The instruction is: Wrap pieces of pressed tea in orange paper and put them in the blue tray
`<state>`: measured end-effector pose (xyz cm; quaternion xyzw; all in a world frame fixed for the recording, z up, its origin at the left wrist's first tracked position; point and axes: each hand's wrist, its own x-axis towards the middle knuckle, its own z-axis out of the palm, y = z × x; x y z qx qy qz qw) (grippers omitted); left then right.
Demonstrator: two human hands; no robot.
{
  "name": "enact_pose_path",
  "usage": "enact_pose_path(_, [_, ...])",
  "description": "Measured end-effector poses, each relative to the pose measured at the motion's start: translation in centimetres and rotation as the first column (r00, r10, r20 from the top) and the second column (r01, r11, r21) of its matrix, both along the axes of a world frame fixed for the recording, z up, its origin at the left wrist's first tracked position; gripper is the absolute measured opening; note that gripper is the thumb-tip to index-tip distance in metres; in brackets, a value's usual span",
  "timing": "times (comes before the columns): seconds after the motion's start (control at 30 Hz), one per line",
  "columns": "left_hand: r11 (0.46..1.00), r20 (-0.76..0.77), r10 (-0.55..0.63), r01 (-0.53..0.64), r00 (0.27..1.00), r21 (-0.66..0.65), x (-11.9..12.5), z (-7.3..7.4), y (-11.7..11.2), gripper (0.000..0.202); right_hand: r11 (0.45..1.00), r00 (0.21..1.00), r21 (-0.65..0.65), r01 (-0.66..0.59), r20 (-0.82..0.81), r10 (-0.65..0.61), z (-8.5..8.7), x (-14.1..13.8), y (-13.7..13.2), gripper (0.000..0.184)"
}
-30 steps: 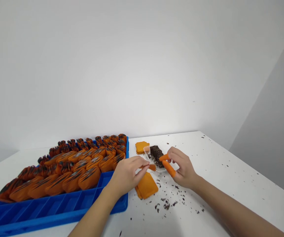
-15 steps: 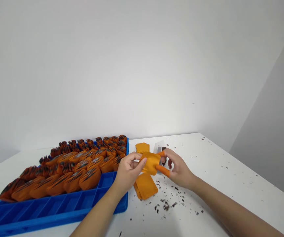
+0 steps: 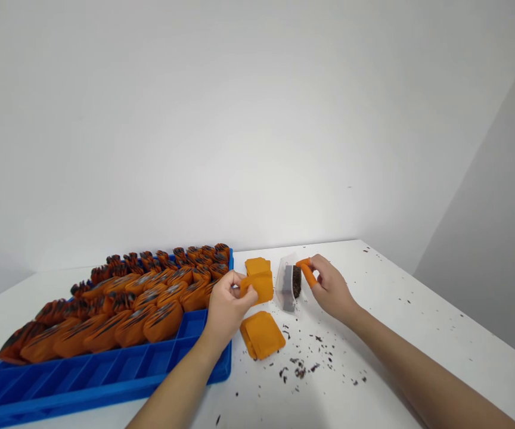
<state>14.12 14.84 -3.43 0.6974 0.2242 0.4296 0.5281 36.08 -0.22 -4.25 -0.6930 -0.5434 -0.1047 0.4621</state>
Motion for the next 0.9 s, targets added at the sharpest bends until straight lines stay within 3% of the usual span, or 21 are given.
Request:
enact_pose_path(0.17, [1.000,-0.014,0.023,-0.023,1.000,0.010,0.1,-0.7,0.1,0.025,0.999,0.998,-0.027,-0.027,0.062,0.029,-0.6,1.4,0.1,0.023])
enact_pose_path(0.33, [0.998,-0.016,0.053,-0.053,0.998,0.015,0.2,-1.0,0.2,0.024,0.993,0.984,-0.031,-0.118,0.129,0.121,-0.1,0.7,-0.4,0.021])
enact_pose_path(0.5, [0.992,-0.007,0.124,-0.124,0.992,0.018,0.2,-0.9,0.2,0.023,0.970,0.935,-0.070,-0.234,0.256,0.244,0.0,-0.3,-0.6,0.036])
enact_pose_path(0.63, [0.985,0.007,0.173,-0.173,0.985,0.013,0.3,-0.9,0.2,0.025,0.970,0.897,-0.121,-0.213,0.369,0.243,-0.6,-0.1,-0.3,0.042])
enact_pose_path(0.9, [0.973,0.068,0.232,-0.231,0.970,-0.022,0.1,-0.7,0.4,0.022,0.971,0.860,-0.157,-0.178,0.455,0.231,-0.8,0.6,-0.1,0.026])
